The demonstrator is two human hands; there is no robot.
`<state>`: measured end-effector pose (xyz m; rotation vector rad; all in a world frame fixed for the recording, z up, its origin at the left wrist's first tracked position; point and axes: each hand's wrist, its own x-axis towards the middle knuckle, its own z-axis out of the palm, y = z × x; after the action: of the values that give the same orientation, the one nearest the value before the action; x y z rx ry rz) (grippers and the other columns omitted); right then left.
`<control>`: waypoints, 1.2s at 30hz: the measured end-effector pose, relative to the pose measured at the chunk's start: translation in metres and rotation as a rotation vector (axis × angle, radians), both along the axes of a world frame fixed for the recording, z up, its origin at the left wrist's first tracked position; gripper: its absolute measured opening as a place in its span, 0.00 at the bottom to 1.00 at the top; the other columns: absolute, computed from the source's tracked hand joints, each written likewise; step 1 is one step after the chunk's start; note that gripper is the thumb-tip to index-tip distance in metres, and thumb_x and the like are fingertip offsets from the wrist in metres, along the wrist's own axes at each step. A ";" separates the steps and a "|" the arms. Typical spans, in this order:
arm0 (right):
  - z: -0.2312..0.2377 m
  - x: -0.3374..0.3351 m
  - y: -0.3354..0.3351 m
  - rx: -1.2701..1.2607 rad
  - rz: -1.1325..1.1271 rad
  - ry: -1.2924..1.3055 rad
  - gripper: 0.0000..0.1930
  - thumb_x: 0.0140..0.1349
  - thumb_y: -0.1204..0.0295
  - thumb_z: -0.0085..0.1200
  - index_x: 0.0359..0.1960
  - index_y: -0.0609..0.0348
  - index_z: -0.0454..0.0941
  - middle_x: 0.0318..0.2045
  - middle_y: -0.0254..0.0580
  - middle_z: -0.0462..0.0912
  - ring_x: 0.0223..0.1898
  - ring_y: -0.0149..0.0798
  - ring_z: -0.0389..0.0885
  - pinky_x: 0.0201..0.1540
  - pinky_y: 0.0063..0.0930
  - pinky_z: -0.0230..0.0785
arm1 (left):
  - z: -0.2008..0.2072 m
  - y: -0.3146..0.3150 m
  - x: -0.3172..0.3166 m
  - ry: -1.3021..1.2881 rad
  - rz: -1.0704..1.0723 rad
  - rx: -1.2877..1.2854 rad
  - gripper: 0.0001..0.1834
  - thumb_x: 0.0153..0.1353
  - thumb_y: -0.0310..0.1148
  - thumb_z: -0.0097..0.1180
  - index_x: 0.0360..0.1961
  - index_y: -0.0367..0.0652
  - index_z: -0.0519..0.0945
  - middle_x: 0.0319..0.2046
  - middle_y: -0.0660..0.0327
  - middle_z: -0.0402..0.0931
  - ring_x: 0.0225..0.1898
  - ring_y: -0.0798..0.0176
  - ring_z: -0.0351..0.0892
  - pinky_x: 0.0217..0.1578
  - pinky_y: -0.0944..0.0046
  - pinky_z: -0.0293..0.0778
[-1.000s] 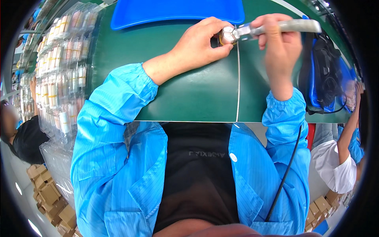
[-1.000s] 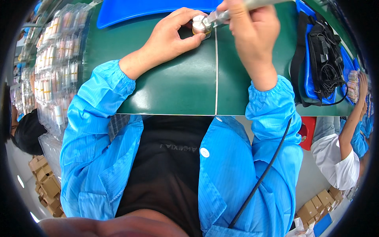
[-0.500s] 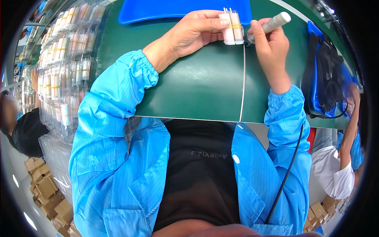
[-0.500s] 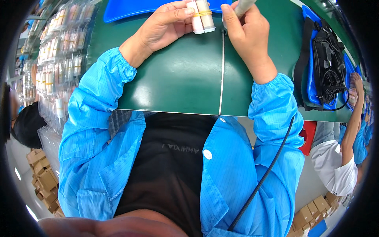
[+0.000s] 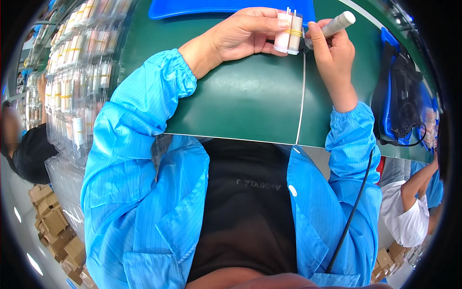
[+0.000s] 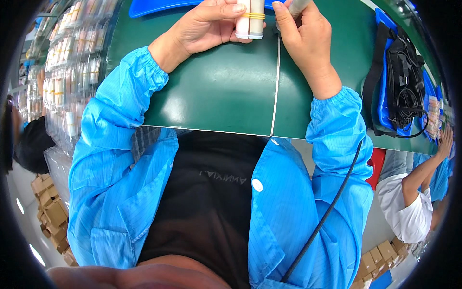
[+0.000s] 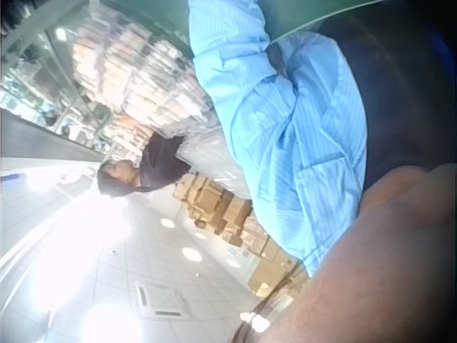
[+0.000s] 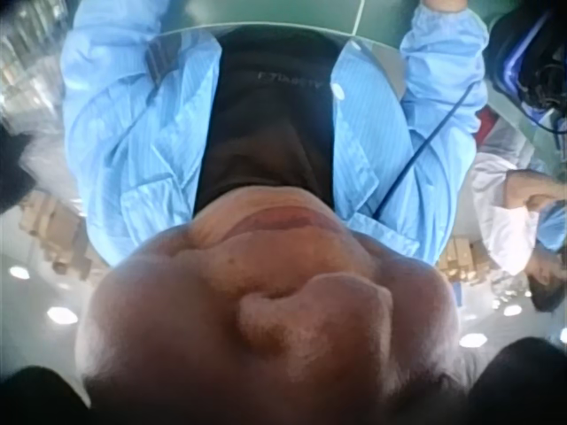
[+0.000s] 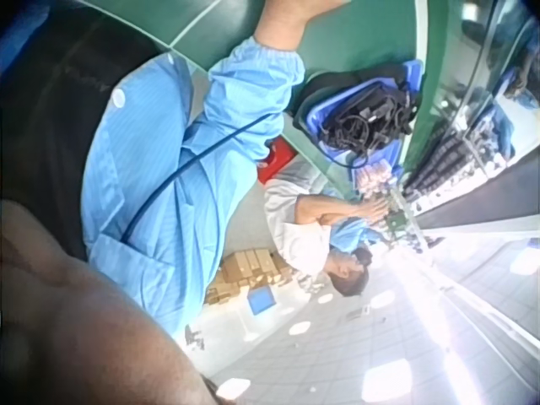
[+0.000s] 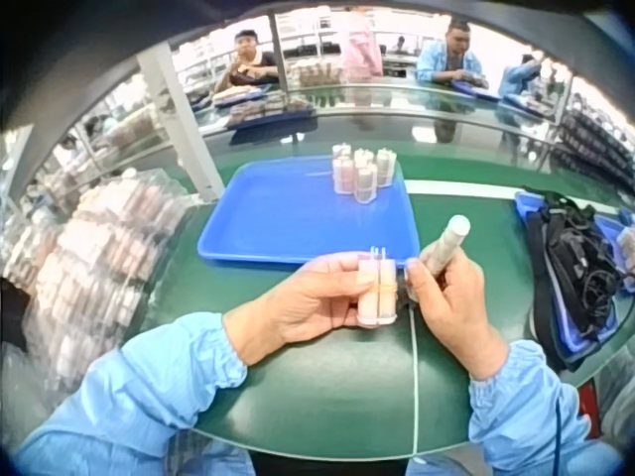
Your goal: Assembling small components using a handheld dispenser at a factory workbench.
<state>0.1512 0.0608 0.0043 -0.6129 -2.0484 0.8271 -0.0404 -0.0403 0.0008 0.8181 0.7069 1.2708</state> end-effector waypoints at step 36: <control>0.017 -0.015 -0.003 0.036 -0.012 -0.011 0.11 0.68 0.66 0.57 0.37 0.63 0.76 0.27 0.38 0.81 0.28 0.28 0.77 0.32 0.25 0.70 | 0.018 -0.010 -0.011 -0.112 -0.019 0.061 0.19 0.64 0.35 0.48 0.51 0.33 0.76 0.42 0.48 0.80 0.45 0.54 0.82 0.46 0.58 0.76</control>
<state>0.1366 0.0579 0.0209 -0.6100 -2.0637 0.7796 -0.0512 -0.0507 0.0191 0.7947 0.5717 1.3163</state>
